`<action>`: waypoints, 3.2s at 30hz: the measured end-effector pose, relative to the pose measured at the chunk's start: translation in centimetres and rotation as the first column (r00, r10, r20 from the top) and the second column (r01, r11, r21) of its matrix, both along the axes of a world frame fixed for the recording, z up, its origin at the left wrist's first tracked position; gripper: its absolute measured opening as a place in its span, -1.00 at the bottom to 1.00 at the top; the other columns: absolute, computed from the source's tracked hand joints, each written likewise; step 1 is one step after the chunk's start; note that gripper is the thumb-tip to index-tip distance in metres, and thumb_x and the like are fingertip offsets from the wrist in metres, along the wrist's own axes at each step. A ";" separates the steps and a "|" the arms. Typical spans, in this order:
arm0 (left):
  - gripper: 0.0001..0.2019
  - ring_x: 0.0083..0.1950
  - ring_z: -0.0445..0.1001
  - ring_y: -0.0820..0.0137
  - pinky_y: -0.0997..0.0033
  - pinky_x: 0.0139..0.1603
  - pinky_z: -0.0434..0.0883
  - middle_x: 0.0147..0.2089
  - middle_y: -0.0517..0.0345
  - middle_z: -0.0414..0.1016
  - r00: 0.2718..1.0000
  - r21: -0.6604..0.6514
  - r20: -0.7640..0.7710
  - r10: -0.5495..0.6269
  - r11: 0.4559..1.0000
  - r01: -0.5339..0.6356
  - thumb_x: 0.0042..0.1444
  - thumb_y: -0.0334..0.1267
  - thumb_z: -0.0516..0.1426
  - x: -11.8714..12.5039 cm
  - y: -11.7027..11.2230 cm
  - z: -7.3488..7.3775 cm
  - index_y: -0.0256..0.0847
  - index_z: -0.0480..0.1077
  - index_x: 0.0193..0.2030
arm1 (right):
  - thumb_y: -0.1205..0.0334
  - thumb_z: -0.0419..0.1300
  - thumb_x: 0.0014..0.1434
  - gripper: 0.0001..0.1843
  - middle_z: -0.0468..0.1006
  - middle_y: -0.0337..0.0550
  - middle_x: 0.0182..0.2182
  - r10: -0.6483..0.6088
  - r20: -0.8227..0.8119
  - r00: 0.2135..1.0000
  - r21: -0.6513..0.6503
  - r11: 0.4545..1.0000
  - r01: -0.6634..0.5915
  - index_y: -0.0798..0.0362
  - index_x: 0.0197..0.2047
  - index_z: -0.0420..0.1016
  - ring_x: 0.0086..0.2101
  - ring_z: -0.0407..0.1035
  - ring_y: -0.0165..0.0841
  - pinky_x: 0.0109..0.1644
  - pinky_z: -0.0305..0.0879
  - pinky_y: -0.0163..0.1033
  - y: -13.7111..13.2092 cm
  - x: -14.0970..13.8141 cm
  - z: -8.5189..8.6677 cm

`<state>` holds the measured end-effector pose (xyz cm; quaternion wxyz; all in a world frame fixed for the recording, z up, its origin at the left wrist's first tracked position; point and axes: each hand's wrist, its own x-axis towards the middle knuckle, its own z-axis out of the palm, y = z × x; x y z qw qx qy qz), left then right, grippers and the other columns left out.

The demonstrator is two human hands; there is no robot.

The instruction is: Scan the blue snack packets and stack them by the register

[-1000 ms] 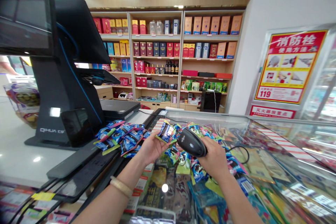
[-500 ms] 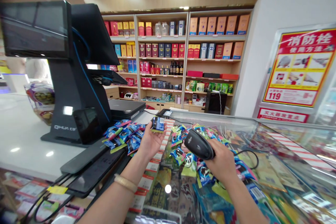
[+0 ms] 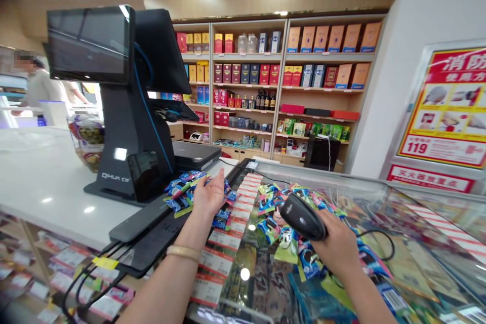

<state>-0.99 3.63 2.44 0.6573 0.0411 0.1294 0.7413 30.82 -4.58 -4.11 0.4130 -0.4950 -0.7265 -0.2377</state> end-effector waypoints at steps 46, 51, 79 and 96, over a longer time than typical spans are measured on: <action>-0.82 -0.44 0.56 0.34 0.48 -0.47 0.43 -0.48 0.08 0.51 0.622 -0.104 -0.701 -0.348 0.913 0.394 0.14 -0.19 0.16 6.6 -1.7 -4.3 -0.27 0.37 -0.36 | 0.21 0.15 0.04 -0.81 0.53 -0.15 -0.40 0.034 -0.044 0.998 -0.045 0.998 -0.036 0.00 -0.24 0.48 -0.37 0.43 -0.30 -0.33 0.30 -0.29 -0.3 -0.6 1.5; -0.83 -0.42 0.57 0.33 0.48 -0.47 0.43 -0.45 0.07 0.53 0.610 -0.087 -0.713 -0.346 0.906 0.414 0.15 -0.18 0.15 6.6 -1.8 -4.4 -0.27 0.36 -0.33 | 0.27 0.11 0.02 -0.82 0.55 -0.12 -0.34 0.013 -0.075 0.997 -0.092 0.996 -0.020 0.01 -0.27 0.45 -0.32 0.44 -0.28 -0.26 0.31 -0.25 -0.6 -1.1 1.7; -0.71 -0.49 0.48 0.53 0.57 -0.45 0.42 -0.43 0.10 0.52 0.958 0.057 -0.216 0.186 0.982 -0.178 0.30 -0.18 -0.02 2.2 -0.4 -0.4 -0.30 0.39 -0.34 | 0.12 0.11 0.07 -0.80 0.57 -0.13 -0.34 -0.010 -0.029 1.000 -0.084 0.996 0.008 -0.03 -0.25 0.47 -0.33 0.48 -0.24 -0.33 0.36 -0.25 -0.1 -0.1 0.4; -0.73 -0.33 0.56 0.53 0.64 -0.31 0.50 -0.29 0.04 0.56 0.962 0.031 0.042 0.270 0.962 -0.271 0.34 -0.34 -0.11 -1.3 0.2 0.4 -0.36 0.39 -0.19 | 0.06 0.13 0.08 -0.74 0.59 -0.12 -0.29 -0.009 -0.001 1.000 -0.058 0.998 0.009 -0.02 -0.20 0.48 -0.30 0.50 -0.22 -0.29 0.39 -0.23 0.5 0.7 -0.7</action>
